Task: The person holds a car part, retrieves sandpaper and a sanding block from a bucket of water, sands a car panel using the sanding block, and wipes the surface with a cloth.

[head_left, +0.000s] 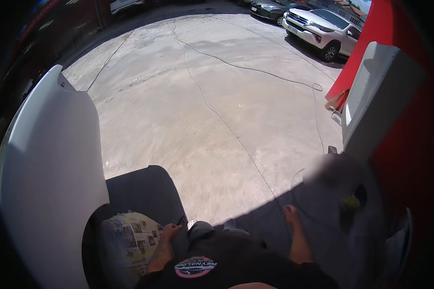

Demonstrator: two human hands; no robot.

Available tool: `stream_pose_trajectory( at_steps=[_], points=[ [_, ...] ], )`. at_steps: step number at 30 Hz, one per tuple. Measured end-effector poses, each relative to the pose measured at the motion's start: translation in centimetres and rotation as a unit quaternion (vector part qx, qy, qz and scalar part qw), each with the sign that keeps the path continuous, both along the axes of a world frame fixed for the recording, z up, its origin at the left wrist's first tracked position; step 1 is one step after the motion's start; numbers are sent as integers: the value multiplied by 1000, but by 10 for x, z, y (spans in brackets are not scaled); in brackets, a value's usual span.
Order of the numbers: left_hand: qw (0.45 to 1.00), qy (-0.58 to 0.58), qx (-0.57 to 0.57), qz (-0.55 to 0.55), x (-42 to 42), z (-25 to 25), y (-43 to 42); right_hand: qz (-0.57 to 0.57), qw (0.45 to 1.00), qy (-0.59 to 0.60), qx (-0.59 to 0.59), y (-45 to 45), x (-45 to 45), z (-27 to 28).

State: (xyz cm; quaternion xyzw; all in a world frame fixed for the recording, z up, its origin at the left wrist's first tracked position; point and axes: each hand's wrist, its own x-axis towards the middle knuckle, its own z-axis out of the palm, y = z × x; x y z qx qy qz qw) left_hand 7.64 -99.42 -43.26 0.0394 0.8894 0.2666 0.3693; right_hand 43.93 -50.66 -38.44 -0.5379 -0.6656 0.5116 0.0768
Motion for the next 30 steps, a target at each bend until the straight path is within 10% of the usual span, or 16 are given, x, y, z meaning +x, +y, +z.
stream_pose_trajectory(
  at_steps=[7,19,30],
  points=[
    [990,-136,-14,-45,-83,-33,-23,-66,996,-64,1,-91,-16,-37],
    [988,-6,15,-153,-254,-5,3,-156,964,-100,-190,-378,-19,-95],
    [963,-162,-3,-217,-236,-26,8,-253,960,-50,-111,-341,-54,-44]
  ],
)
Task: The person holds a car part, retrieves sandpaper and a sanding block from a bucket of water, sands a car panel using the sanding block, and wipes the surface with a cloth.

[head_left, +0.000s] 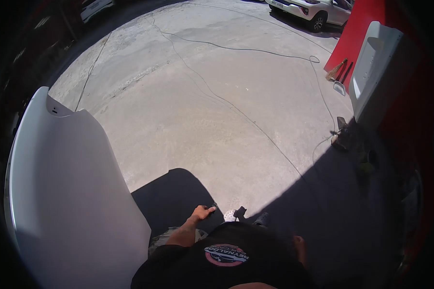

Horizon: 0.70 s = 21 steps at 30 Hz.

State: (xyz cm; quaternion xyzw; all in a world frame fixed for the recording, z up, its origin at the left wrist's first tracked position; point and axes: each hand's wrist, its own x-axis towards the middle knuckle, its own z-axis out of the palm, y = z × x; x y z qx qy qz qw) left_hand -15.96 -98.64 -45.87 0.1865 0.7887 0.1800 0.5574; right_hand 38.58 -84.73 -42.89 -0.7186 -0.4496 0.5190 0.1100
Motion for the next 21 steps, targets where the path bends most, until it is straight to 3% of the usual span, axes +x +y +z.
stream_pose_trajectory(
  at_steps=[3,6,12,21],
  points=[
    [999,6,-11,-37,6,-4,-10,7,999,32,-15,5,12,-18],
    [999,-14,-24,-45,9,9,-14,109,993,-42,9,-2,12,-21],
    [999,28,-19,-35,-1,6,-31,88,992,-69,-62,-13,-57,68],
    [999,14,-27,-46,-17,8,-25,70,997,25,-17,0,-45,26]
  ],
)
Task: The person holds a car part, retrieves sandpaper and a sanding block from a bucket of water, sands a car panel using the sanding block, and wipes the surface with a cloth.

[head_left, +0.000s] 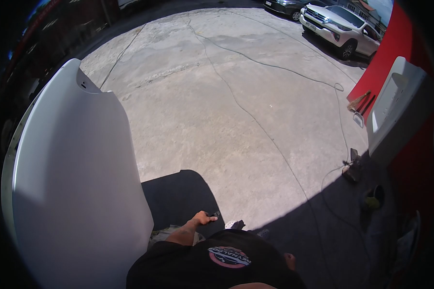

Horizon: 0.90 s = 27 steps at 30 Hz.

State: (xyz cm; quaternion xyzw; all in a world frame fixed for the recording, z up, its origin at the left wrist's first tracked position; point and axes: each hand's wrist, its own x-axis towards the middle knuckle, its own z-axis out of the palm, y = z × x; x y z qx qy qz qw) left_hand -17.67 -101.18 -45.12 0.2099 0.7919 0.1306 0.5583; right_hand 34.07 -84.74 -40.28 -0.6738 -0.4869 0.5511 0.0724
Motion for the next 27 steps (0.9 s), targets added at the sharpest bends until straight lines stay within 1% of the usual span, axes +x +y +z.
stream_pose_trajectory(
  at_steps=[3,6,9,12,15,20,23,27],
  points=[
    [999,16,15,-25,1,-4,4,1,1000,-20,-14,4,-10,12],
    [999,29,31,-28,1,1,9,-6,996,-85,-21,1,-32,44],
    [999,30,41,-21,2,-1,10,15,994,-106,-31,2,-30,43],
    [999,28,32,-22,1,-1,10,24,995,-99,-18,-2,-27,41],
    [999,27,24,-27,0,1,9,-8,996,-79,-35,-5,-32,48],
    [999,33,27,-14,1,3,7,23,998,-51,-42,-2,-7,3],
    [1000,22,19,3,3,14,7,29,998,-44,-39,-3,-6,2],
    [999,26,19,-15,6,13,7,20,999,-32,-33,-5,-5,0]
  ],
)
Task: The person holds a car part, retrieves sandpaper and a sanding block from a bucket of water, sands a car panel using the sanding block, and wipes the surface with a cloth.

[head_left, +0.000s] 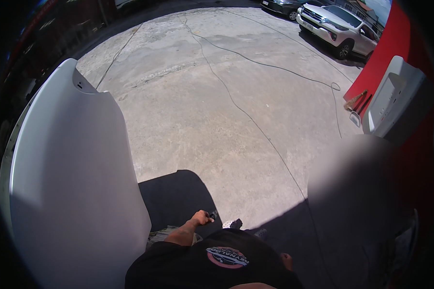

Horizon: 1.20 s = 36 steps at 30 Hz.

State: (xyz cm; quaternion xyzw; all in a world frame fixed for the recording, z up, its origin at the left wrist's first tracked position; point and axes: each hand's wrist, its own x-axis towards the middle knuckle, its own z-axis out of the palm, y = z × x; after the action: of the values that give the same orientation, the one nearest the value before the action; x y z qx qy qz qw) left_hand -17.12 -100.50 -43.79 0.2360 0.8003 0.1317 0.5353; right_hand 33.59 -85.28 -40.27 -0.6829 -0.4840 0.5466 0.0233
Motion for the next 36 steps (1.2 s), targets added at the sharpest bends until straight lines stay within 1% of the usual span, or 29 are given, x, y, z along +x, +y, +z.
stream_pose_trajectory(
  at_steps=[5,8,11,14,18,23,26,29,32,36],
  points=[
    [999,10,13,-31,1,-9,-4,-1,1000,-14,-1,-5,-2,4],
    [999,-37,13,23,3,-22,-7,-7,1000,-18,-7,-8,-4,9],
    [996,-60,21,57,6,-20,-8,-5,1000,-24,-11,-12,-7,17],
    [995,-70,16,64,7,-34,-10,-7,1000,-25,-13,-15,-8,22],
    [996,-61,16,62,8,-24,-8,-14,999,-29,-7,-19,-9,22],
    [997,-53,12,56,7,-19,-6,-7,1000,-19,-4,-20,0,7],
    [999,30,26,-4,6,-24,-8,-10,1000,-10,-6,-22,1,6],
    [1000,16,13,13,5,-29,-8,-8,1000,-11,-7,-21,0,7],
    [1000,20,11,20,5,-20,-7,-8,1000,-6,-8,-20,2,3],
    [999,35,17,10,5,-19,-7,-8,1000,-3,-6,-18,3,3]
  ],
)
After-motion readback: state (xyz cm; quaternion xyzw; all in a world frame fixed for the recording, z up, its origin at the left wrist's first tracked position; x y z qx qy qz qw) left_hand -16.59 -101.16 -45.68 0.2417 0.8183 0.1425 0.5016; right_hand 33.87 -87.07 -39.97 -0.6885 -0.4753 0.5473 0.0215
